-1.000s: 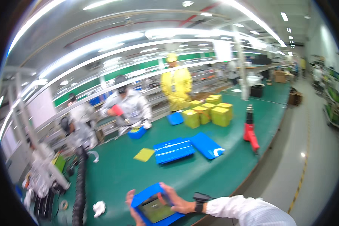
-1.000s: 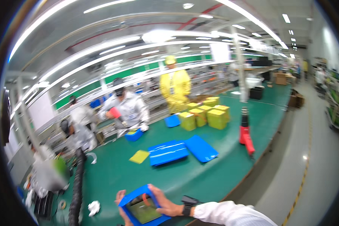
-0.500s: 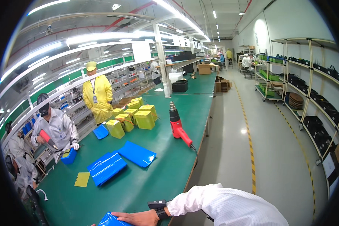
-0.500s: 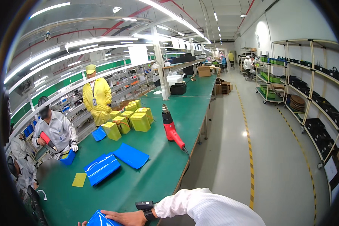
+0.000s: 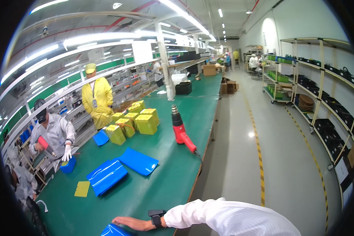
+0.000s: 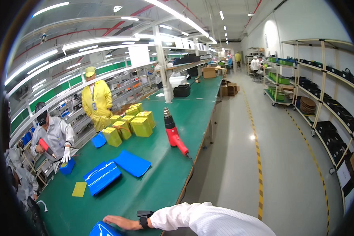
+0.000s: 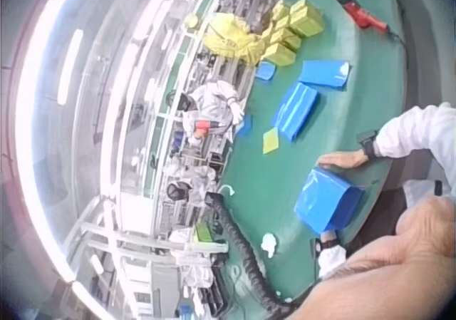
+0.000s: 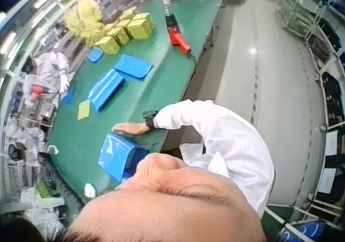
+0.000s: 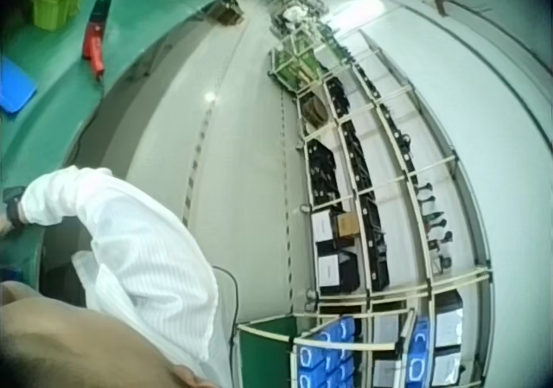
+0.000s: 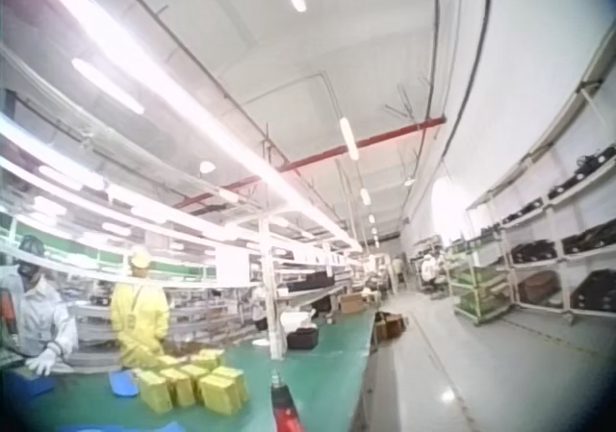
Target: Apply heat shrink wrap and finalize assembly of lithium battery packs using a heat gun and tweezers.
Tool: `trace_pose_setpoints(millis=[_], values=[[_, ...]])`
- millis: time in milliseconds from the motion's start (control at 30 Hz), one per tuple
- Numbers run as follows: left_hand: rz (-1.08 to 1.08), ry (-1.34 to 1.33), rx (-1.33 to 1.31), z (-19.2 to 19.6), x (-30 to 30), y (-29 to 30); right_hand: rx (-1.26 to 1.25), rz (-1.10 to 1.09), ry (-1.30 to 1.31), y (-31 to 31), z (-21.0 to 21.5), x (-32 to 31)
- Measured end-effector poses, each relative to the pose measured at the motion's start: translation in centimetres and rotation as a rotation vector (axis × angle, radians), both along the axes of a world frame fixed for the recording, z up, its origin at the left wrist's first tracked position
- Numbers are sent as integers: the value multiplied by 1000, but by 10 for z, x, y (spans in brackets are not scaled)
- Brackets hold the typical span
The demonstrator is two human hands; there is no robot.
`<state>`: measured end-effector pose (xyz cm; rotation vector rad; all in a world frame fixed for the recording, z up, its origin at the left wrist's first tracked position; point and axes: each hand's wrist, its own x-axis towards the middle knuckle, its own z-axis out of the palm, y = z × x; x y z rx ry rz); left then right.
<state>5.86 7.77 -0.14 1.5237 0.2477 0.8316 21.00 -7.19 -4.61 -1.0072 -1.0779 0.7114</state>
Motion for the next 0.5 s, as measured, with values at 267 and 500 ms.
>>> trace_pose_setpoints(millis=[267,500], values=[[54,-8,-133,-44,-26,21,-8,-27,429,23,25,-46],[114,47,-174,-94,-35,33,-37,-75,357,31,11,-22]])
